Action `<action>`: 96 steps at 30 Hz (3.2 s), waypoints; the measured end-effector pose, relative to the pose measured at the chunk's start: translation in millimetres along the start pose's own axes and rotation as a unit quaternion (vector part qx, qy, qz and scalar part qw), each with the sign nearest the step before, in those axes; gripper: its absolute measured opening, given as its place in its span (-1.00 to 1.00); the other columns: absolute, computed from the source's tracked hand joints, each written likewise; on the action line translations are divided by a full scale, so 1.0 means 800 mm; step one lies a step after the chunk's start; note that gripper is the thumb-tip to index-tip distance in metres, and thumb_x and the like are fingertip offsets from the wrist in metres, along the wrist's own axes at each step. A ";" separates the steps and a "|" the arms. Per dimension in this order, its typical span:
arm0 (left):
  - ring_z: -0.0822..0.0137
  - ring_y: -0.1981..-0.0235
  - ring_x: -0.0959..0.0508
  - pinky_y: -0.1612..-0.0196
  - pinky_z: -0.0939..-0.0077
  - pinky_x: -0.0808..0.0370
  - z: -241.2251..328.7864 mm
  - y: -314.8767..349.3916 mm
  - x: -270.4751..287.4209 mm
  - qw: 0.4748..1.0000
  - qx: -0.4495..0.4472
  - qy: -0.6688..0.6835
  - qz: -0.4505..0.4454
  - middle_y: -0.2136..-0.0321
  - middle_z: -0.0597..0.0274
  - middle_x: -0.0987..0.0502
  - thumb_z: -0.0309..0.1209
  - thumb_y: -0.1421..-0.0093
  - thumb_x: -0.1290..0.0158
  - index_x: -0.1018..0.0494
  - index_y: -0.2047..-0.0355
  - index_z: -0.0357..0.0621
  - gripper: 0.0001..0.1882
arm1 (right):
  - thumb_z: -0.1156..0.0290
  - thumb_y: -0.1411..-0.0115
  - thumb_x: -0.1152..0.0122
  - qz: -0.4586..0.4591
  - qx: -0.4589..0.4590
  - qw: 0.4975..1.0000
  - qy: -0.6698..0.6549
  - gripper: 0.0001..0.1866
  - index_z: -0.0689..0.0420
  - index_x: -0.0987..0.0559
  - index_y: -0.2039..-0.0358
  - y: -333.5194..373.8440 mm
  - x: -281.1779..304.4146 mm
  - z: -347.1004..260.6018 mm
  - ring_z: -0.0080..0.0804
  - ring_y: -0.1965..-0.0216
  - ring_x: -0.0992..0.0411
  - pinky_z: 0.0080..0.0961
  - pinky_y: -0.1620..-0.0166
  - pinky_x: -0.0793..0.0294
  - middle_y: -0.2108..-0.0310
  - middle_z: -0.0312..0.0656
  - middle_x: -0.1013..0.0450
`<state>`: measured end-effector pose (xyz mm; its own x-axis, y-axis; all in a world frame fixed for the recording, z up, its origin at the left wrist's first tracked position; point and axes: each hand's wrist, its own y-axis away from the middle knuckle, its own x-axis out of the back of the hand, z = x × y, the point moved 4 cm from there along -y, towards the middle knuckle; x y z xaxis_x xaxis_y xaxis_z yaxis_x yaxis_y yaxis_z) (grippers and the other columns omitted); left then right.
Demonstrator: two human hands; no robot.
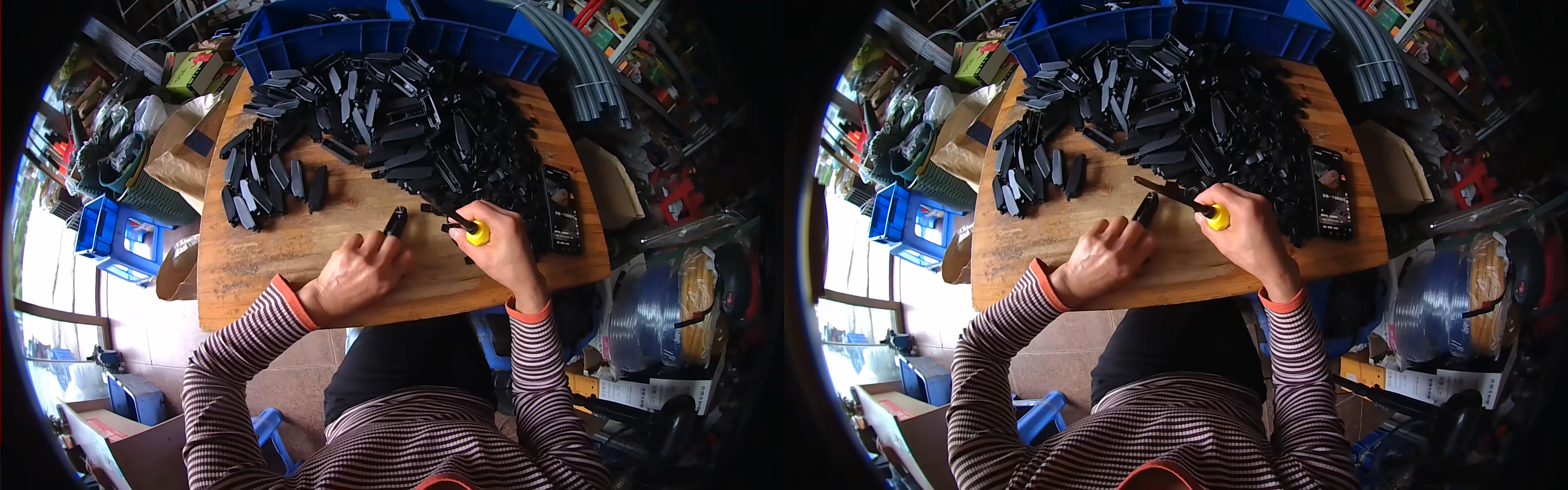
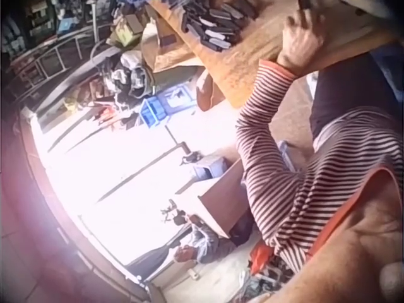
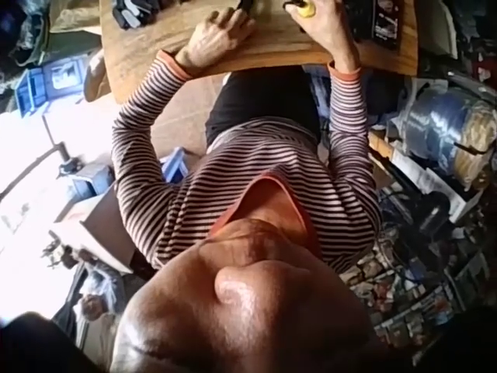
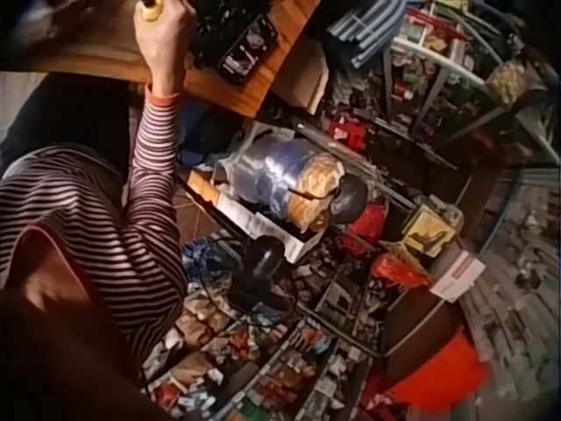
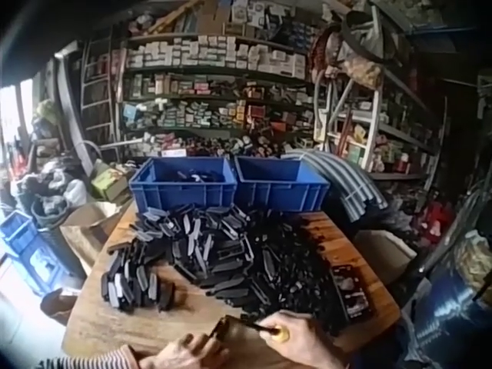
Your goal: Assembling small black plastic components at a workbench using a yellow-handled tool.
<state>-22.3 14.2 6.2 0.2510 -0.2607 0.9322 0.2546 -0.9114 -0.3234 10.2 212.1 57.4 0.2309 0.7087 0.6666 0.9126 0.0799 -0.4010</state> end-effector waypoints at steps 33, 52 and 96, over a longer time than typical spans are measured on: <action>0.09 0.04 -0.47 0.14 0.37 -0.58 -0.009 -0.021 -0.001 0.933 -0.041 0.331 0.132 0.14 0.09 -0.47 -0.49 0.02 -0.11 -0.48 0.14 -0.28 -0.63 | 0.63 0.06 -0.29 -0.012 0.034 0.995 0.096 -0.82 0.20 -0.53 0.39 -0.031 -0.063 0.002 -0.04 0.39 -0.51 -0.32 0.35 -0.50 0.41 -0.07 -0.50; 0.11 0.00 -0.48 0.13 0.31 -0.55 -0.015 -0.015 -0.009 0.953 -0.018 0.291 0.078 0.07 0.10 -0.49 -0.52 0.02 -0.10 -0.49 0.12 -0.26 -0.62 | 0.48 -0.16 -0.29 0.159 -0.065 0.926 -0.337 -0.92 0.17 -0.57 0.44 -0.082 -0.044 0.013 -0.68 0.49 -0.45 -0.70 0.52 -0.37 0.40 -0.26 -0.55; 0.15 0.10 -0.52 0.16 0.38 -0.58 -0.028 -0.014 0.033 0.960 0.037 0.267 0.075 0.06 0.13 -0.51 -0.52 0.10 -0.13 -0.49 0.18 -0.23 -0.62 | 0.53 -0.09 -0.35 0.055 -0.046 0.997 -0.023 -0.85 0.24 -0.53 0.36 -0.011 -0.033 0.014 -0.35 0.48 -0.52 -0.51 0.40 -0.45 0.50 -0.06 -0.52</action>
<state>-39.8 10.7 37.9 -0.2189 -0.5320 0.8180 0.3240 -0.8304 -0.4534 -8.2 200.7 36.1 0.3165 0.7417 0.5914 0.9103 -0.0621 -0.4093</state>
